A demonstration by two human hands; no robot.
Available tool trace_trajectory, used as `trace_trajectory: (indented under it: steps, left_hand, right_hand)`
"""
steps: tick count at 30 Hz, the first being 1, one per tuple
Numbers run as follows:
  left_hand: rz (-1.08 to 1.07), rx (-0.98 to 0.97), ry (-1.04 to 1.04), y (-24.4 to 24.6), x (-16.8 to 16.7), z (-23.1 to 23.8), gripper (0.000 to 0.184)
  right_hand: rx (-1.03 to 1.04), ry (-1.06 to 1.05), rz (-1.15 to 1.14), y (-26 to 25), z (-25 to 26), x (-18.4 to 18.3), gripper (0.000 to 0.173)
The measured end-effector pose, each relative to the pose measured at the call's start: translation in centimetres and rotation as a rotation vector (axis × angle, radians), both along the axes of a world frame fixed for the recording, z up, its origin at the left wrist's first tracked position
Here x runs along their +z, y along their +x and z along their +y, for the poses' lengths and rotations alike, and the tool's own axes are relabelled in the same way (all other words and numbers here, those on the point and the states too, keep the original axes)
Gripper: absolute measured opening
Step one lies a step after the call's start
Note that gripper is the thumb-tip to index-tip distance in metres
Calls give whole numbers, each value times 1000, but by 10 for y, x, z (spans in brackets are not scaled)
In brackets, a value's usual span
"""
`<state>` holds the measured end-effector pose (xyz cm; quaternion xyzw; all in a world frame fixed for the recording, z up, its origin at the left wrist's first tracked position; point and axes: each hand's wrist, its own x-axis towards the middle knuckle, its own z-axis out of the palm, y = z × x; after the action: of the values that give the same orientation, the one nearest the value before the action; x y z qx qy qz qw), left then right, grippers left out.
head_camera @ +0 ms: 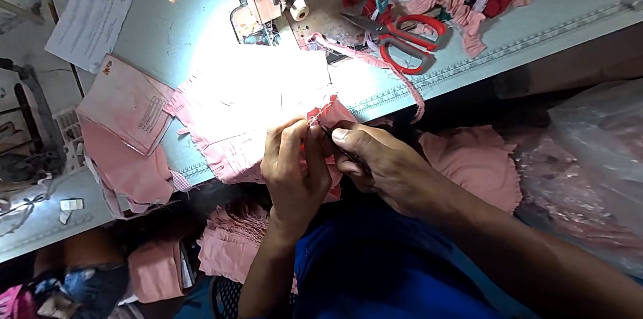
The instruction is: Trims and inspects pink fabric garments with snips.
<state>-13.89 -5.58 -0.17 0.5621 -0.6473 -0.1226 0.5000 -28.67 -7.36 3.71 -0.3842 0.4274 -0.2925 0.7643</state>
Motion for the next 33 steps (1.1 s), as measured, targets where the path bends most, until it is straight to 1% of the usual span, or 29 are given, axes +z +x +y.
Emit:
trace_trajectory:
  steps: [4,6,8,10,13,15,17,20,22,26,28,30,33]
  left_hand:
    - [13,-15,33,1,0,-1,16]
    - [86,-61,93,4,0,-2,16]
    - [205,-92,180,5,1,-3,16]
    - [255,-100,222,5,1,-3,17]
    - [281,-97,225,5,1,-3,17]
    - [291,-90,218,5,1,-3,16]
    - [271,-78,201,5,1,-3,16]
    - [128,-31,140,3,0,-3,16]
    - [65,2,107,0,0,-3,16]
    - [85,39,115,-3,0,-4,16]
    - [112,51,128,-4,0,-3,16]
    - [116,67,132,-6,-1,-2,17]
    - [75,76,105,-7,-4,-1,18]
  right_hand:
    - [-27,-40,51,3,0,-2,30]
    - [-37,-93,88,3,1,-4,29]
    - [-26,-97,76,2,0,-6,30]
    - [-12,-45,25,1,-3,-6,33]
    - [-1,53,-77,0,-5,-6,36]
    - [-2,64,-83,0,-6,-5,37]
    - [9,29,-29,0,-6,-4,35]
    - [12,-23,69,1,-4,-1,33]
    - [-11,-51,81,4,-2,-3,32]
    - [-99,-5,-40,11,-1,-9,30]
    - [-130,18,-65,14,0,-9,32]
    - [-133,4,-34,14,1,-10,31]
    - [-113,-80,42,12,-1,-12,32]
